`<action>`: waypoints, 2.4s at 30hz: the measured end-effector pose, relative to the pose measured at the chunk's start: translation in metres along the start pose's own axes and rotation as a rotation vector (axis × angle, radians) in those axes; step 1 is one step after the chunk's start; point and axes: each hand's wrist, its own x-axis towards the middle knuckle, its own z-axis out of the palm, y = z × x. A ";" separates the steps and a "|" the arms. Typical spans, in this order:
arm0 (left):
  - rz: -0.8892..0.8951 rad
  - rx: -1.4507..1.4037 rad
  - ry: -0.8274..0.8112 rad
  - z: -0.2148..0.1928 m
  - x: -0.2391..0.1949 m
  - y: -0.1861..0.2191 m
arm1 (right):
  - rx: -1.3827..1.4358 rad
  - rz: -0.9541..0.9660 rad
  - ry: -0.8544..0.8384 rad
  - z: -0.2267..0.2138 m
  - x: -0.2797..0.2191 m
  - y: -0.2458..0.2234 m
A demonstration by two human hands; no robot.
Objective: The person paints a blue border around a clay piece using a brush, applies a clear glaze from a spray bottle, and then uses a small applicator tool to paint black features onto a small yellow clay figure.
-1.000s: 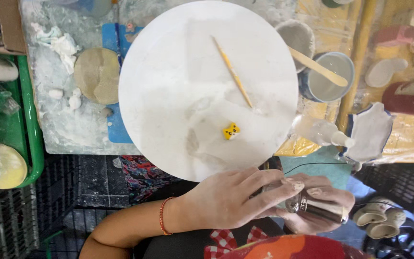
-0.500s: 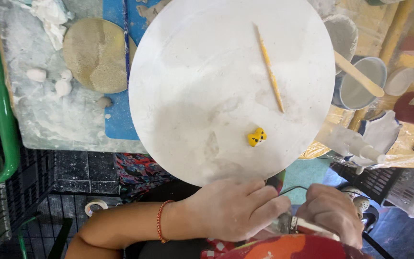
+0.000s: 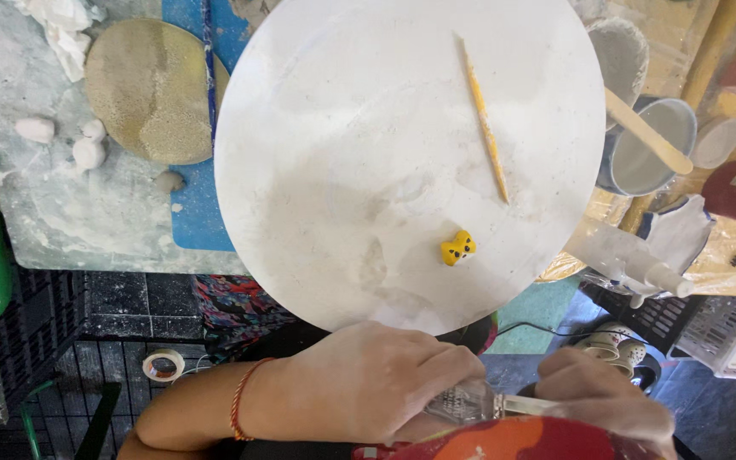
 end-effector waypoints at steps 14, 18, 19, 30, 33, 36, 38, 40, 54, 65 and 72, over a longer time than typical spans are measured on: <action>0.064 0.237 0.218 -0.006 0.005 0.003 | -0.054 -0.161 0.158 0.041 0.044 0.014; 0.047 0.282 0.258 -0.008 0.007 0.003 | -0.100 -0.078 0.164 0.038 0.036 0.020; 0.034 0.292 0.251 -0.009 0.007 0.004 | -0.041 -0.084 0.096 0.025 0.037 0.029; 0.030 0.236 0.256 -0.014 0.006 0.003 | 0.212 -0.018 0.290 0.056 0.042 0.026; 0.019 0.257 0.273 -0.014 0.007 0.002 | 0.125 -0.078 0.209 0.051 0.039 0.034; 0.018 0.302 0.292 -0.013 0.008 0.003 | 0.071 -0.191 -0.095 0.011 0.046 0.051; 0.013 0.329 0.308 -0.013 0.008 0.004 | 0.144 -0.114 -0.011 0.017 0.040 0.049; 0.003 0.356 0.328 -0.013 0.008 0.005 | 0.136 -0.146 0.306 0.035 0.038 0.045; 0.005 0.415 0.375 -0.028 -0.001 0.003 | -0.253 -0.100 0.739 0.050 0.076 0.057; -0.061 0.358 0.441 -0.022 -0.001 -0.003 | -0.288 0.005 0.720 0.074 0.078 0.061; -0.138 0.338 0.613 -0.016 0.011 0.000 | -0.309 0.033 0.690 0.073 0.077 0.060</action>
